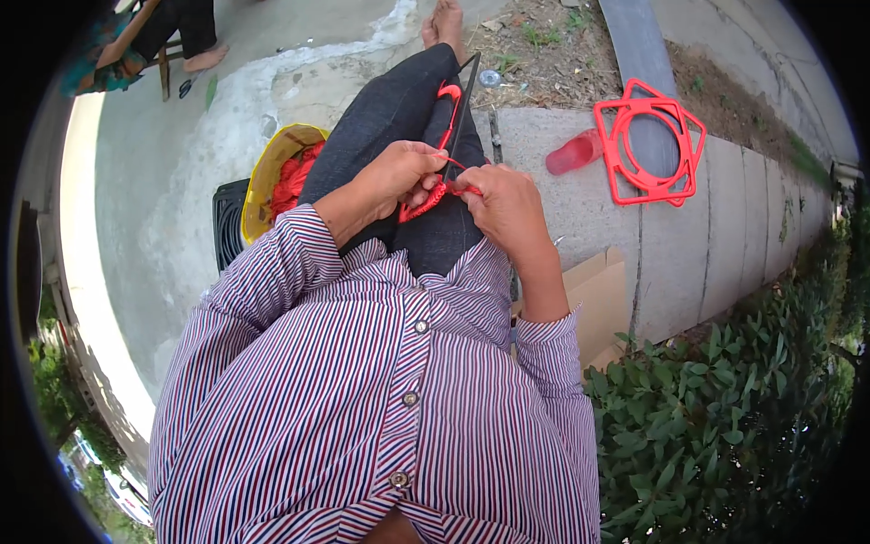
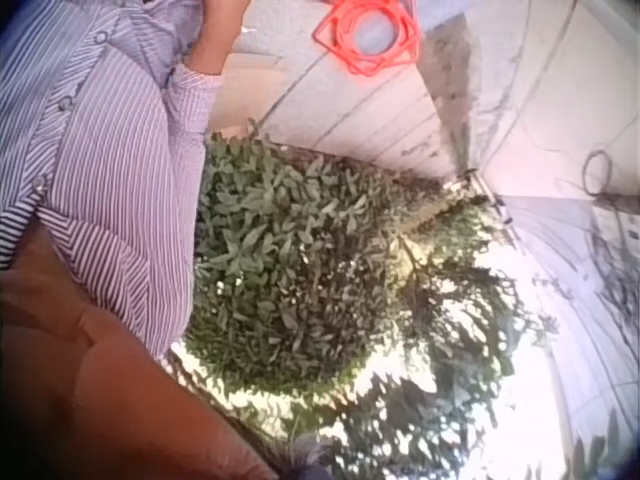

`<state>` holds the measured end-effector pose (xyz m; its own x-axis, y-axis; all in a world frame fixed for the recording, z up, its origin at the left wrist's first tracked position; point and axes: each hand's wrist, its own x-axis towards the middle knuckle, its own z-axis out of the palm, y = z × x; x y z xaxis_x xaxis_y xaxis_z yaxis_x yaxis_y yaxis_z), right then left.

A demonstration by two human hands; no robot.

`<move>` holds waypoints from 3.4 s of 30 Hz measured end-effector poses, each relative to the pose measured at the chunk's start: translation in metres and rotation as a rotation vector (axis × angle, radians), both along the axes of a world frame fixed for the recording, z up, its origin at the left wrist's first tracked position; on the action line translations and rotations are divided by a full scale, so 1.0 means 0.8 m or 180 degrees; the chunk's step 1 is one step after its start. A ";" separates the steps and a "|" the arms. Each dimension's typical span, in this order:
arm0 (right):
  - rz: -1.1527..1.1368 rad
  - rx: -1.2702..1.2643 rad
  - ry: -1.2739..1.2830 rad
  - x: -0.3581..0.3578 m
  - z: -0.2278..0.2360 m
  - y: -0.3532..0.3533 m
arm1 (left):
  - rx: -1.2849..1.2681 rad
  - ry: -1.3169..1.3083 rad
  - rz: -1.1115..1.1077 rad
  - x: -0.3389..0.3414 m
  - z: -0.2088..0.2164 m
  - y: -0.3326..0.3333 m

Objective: The recorder is wrapping red string around a red plastic star-shaped frame to create a decoration.

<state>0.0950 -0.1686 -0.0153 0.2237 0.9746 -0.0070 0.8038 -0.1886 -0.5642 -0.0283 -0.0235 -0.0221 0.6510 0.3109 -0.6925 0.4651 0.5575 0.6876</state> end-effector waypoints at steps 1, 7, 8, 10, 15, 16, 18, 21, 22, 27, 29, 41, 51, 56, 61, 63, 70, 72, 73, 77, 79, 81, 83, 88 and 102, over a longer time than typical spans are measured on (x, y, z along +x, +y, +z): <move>-0.0481 0.0102 0.0615 -0.007 -0.013 0.008 | 0.0005 0.0005 -0.0016 0.002 0.000 0.004; -0.1238 0.0817 0.2618 -0.031 -0.039 0.023 | 0.1518 0.0441 -0.0596 -0.008 0.019 0.020; -0.1074 0.1158 0.2090 -0.033 -0.027 0.023 | 0.2051 0.0252 -0.0546 -0.013 0.024 0.020; -0.0906 0.1421 0.1548 -0.039 -0.009 0.025 | 0.1849 0.0201 -0.0413 -0.019 0.032 0.020; -0.0467 0.1470 0.0576 -0.047 0.004 0.028 | -0.0502 -0.0344 0.0343 -0.025 0.036 0.028; -0.0495 0.1475 0.0668 -0.045 0.003 0.025 | -0.0597 -0.0381 0.0275 -0.024 0.038 0.025; -0.0893 0.1420 0.1779 -0.039 -0.006 0.019 | -0.0681 -0.0414 0.0209 -0.025 0.042 0.022; -0.1493 0.1631 0.3510 -0.037 -0.005 0.013 | -0.1313 -0.0732 0.0069 -0.025 0.038 0.017; -0.1522 0.1926 0.4328 -0.030 -0.006 0.006 | -0.1130 -0.0705 0.0202 -0.024 0.026 0.014; -0.0768 0.2562 0.6297 -0.005 0.014 -0.030 | -0.0655 -0.0387 0.0658 -0.020 0.002 -0.010; -0.0877 0.2640 0.6075 0.005 0.028 -0.050 | -0.0741 -0.0212 0.0336 -0.017 0.007 -0.007; -0.1235 0.3136 0.4713 -0.005 0.082 -0.131 | -0.1210 -0.0459 -0.0161 -0.021 -0.008 -0.011; -0.1077 0.5065 0.2992 0.106 0.175 -0.221 | -0.0992 -0.0878 0.0052 -0.040 -0.025 0.004; -0.1309 0.2778 0.5230 0.033 0.081 -0.118 | 0.1627 -0.1080 0.0031 -0.038 -0.007 -0.006; -0.1029 0.1224 0.5643 -0.055 0.013 -0.041 | 0.3364 -0.2270 -0.1221 -0.043 0.044 -0.044; -0.1010 0.1214 0.5619 -0.052 0.017 -0.032 | 0.3339 -0.2092 -0.1124 -0.045 0.047 -0.042; -0.0741 0.0499 0.5110 -0.044 0.016 -0.017 | -0.0424 -0.1952 -0.0091 -0.033 0.061 -0.025; -0.0637 -0.0019 0.4995 -0.038 0.026 -0.014 | -0.0446 -0.2232 0.0493 -0.027 0.077 -0.002; -0.0646 -0.0018 0.4999 -0.026 0.020 -0.018 | -0.0486 -0.2517 0.1071 -0.024 0.084 0.011; -0.0998 0.1169 0.5620 0.010 -0.007 -0.017 | 0.0990 -0.2377 0.0715 -0.040 0.044 0.067; -0.1391 0.0744 0.4145 0.018 -0.027 -0.010 | 0.3901 -0.1066 -0.1279 -0.045 0.016 0.068; -0.1378 0.0395 0.3647 0.008 -0.039 0.002 | 0.4112 -0.0737 -0.2021 -0.038 -0.002 0.044; -0.0385 0.0603 0.0856 -0.006 -0.058 0.014 | 0.3651 -0.0539 -0.1771 -0.027 -0.008 0.016; -0.1221 0.0839 0.1442 0.001 -0.041 -0.007 | 0.4382 -0.0764 -0.0894 -0.019 -0.025 0.010; -0.1666 0.3028 0.4718 0.080 0.006 -0.177 | 0.0033 -0.0464 0.0147 -0.023 -0.020 -0.044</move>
<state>0.1588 -0.3103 -0.0107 0.7948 0.6068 -0.0109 -0.4248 0.5434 -0.7240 -0.0467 -0.0586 -0.0379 0.7293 0.3495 -0.5882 0.3340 0.5685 0.7519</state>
